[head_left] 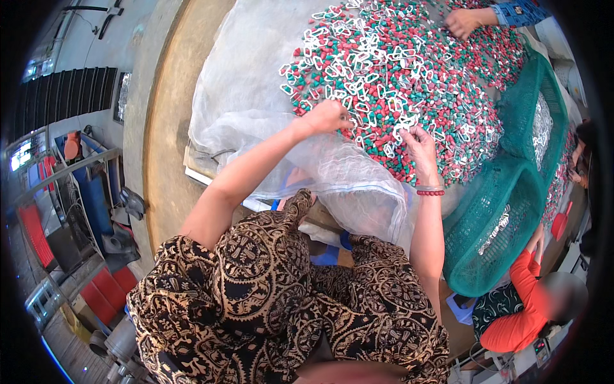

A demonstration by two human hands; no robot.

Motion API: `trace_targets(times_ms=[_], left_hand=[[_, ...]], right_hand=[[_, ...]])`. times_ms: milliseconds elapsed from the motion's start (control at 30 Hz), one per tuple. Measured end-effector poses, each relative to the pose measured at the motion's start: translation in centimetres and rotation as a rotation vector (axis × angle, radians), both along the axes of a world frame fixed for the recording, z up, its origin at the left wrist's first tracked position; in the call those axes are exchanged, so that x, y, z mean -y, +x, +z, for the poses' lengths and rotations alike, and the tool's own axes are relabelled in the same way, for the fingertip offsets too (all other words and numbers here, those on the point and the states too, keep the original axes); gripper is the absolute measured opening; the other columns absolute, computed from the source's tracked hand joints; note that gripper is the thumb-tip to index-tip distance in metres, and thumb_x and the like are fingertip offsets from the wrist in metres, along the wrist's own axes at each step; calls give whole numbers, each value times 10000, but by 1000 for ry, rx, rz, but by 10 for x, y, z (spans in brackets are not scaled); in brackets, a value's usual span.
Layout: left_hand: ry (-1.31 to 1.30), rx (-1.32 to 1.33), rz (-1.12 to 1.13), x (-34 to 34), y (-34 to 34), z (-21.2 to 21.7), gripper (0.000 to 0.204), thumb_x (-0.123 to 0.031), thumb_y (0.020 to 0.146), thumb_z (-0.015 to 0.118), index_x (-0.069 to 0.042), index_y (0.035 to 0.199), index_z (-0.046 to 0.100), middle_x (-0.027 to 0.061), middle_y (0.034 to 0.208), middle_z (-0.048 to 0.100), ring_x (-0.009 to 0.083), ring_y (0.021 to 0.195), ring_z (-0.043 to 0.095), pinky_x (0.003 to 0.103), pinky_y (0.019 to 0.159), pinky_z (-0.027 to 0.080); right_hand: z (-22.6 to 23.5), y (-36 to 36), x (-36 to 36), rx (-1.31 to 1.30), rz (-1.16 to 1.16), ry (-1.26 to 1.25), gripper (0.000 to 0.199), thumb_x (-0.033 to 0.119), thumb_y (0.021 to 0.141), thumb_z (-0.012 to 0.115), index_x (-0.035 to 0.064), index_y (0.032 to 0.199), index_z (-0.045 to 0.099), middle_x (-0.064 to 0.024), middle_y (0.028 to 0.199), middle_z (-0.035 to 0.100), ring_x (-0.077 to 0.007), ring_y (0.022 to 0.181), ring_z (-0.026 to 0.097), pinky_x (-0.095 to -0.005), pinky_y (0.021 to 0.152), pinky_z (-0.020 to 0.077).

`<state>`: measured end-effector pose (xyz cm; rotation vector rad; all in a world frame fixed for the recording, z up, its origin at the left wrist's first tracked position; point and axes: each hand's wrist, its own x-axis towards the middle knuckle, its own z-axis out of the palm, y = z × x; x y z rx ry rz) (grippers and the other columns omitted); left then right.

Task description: The person sorts small red, green, and white plastic pieces from a large pile on a table, picking them by hand and placing them into a green basket. The person occasionally uses a small metal tool to handle the pieces.

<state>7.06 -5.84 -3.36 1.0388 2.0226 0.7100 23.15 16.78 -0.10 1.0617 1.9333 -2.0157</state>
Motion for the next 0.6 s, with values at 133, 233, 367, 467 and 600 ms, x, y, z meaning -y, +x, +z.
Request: trace_targets(times_ms=[133, 233, 367, 467, 600], left_hand=[[-11, -237, -28, -3, 21, -12, 310, -276, 798, 655, 5, 923, 619, 198, 816, 614, 362, 856, 617, 443, 755, 489], [159, -156, 34, -7, 3, 0, 320, -312, 862, 599, 6, 903, 598, 151, 745, 595, 306, 748, 611, 404, 658, 476], [244, 441, 395, -8, -20, 38, 382, -397, 944, 502, -37, 835, 569, 24, 642, 511, 122, 564, 492, 273, 512, 387], [472, 935, 496, 0, -28, 52, 319, -313, 933, 494, -63, 738, 525, 10, 693, 480, 78, 586, 445, 224, 448, 329], [637, 1186, 567, 3, -25, 29, 192, -137, 772, 545, -58, 944, 575, 68, 1031, 556, 201, 888, 566, 330, 552, 464]], right_hand=[[9, -1, 4, -143, -87, -425, 115, 129, 839, 649, 57, 829, 561, -16, 714, 569, -90, 575, 515, -212, 466, 363], [19, -3, 9, -323, -128, -686, 141, 32, 832, 597, 39, 961, 538, -117, 908, 635, -167, 739, 611, -232, 536, 427], [25, -8, 7, -332, -79, -659, 393, -17, 803, 553, 17, 1189, 487, -145, 983, 618, -191, 777, 618, -243, 563, 477], [17, -15, 6, -237, -94, -608, 523, -49, 779, 512, 7, 1294, 439, -156, 1022, 602, -211, 808, 624, -247, 591, 506], [7, -19, 12, -251, 30, -616, 506, 9, 826, 473, -12, 1328, 419, -126, 1089, 583, -235, 954, 611, -363, 820, 517]])
